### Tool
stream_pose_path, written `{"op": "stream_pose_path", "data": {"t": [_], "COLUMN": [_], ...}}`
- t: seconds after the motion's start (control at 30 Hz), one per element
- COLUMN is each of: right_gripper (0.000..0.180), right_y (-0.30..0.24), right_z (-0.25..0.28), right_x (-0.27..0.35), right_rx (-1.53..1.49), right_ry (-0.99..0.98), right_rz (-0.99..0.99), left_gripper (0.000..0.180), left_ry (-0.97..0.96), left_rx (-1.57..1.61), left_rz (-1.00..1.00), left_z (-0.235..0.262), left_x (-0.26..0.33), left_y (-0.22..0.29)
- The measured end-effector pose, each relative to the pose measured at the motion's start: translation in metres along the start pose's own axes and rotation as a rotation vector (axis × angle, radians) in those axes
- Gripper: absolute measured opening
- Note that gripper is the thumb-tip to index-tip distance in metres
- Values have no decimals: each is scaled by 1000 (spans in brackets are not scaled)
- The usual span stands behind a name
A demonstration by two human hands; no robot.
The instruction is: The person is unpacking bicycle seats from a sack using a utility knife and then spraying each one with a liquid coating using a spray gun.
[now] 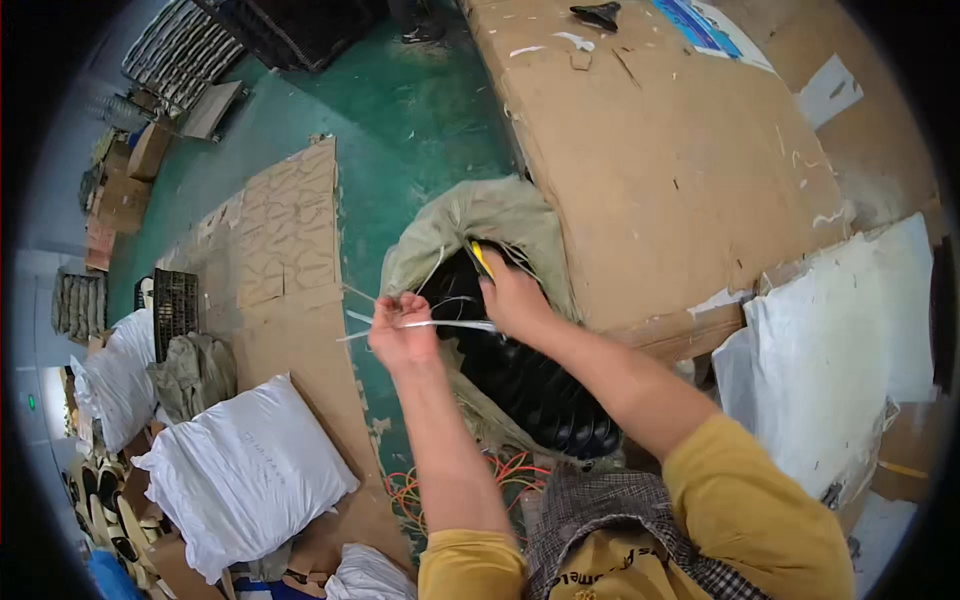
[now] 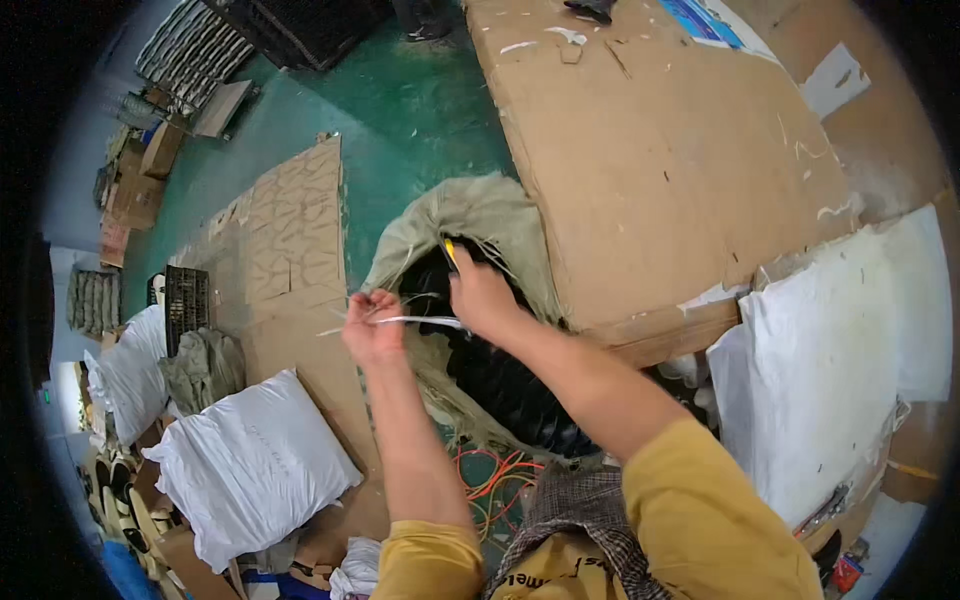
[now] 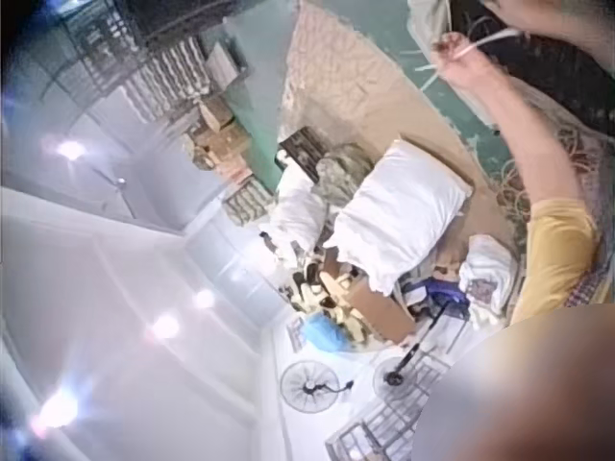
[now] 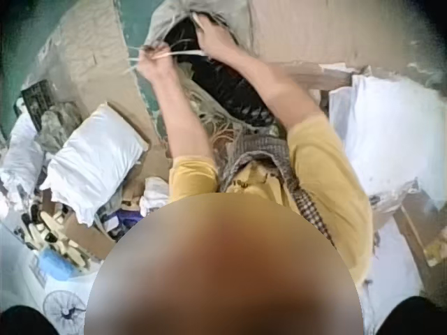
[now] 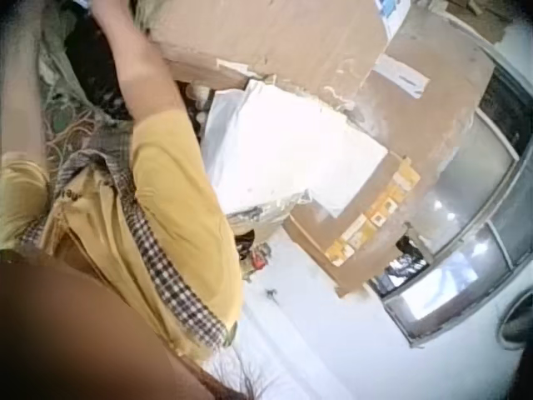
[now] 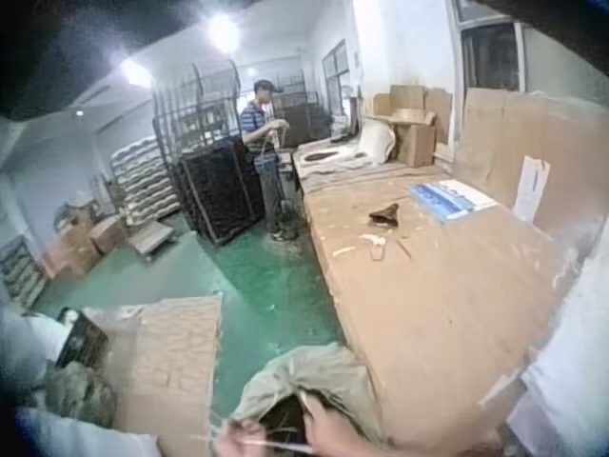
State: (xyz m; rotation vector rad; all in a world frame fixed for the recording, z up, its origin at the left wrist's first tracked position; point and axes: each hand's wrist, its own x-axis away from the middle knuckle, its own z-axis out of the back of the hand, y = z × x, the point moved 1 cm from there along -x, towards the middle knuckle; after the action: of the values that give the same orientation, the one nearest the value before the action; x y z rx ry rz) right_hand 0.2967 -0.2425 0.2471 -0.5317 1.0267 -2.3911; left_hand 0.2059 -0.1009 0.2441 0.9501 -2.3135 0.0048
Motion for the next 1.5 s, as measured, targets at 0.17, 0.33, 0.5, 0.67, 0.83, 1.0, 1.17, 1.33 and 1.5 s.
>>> {"op": "stream_pose_path", "data": {"t": [0.17, 0.33, 0.5, 0.67, 0.83, 1.0, 1.17, 1.33, 1.5], "right_gripper": [42, 42, 49, 45, 39, 35, 41, 45, 36], "right_y": [8, -14, 68, 130, 164, 200, 296, 329, 341], "right_z": [48, 62, 20, 47, 99, 170, 208, 347, 226], "right_x": [51, -4, 70, 141, 198, 272, 431, 754, 580], "right_rx": [-10, 92, 293, 103, -103, -243, -188, 599, -151], "right_ry": [-177, 69, -353, 87, 300, 360, 852, 779, 766], "right_rz": [97, 268, -3, 31, -271, -673, -1012, -889, -699], "left_gripper": [15, 21, 13, 8, 13, 7, 36, 43, 31], "left_ry": [129, 128, 79, 289, 104, -66, -507, 276, 345], "left_rx": [-142, -201, 9, -284, -361, -719, -1545, -1897, -630], "left_rz": [-69, 114, 79, 151, 332, 566, 355, -90, 87], "left_z": [-4, 7, 61, 30, 66, 134, 104, 81, 82], "left_x": [13, 24, 7, 13, -36, -146, -104, -45, -43], "left_y": [19, -5, 72, -24, -58, -56, -130, -60, -81]}}
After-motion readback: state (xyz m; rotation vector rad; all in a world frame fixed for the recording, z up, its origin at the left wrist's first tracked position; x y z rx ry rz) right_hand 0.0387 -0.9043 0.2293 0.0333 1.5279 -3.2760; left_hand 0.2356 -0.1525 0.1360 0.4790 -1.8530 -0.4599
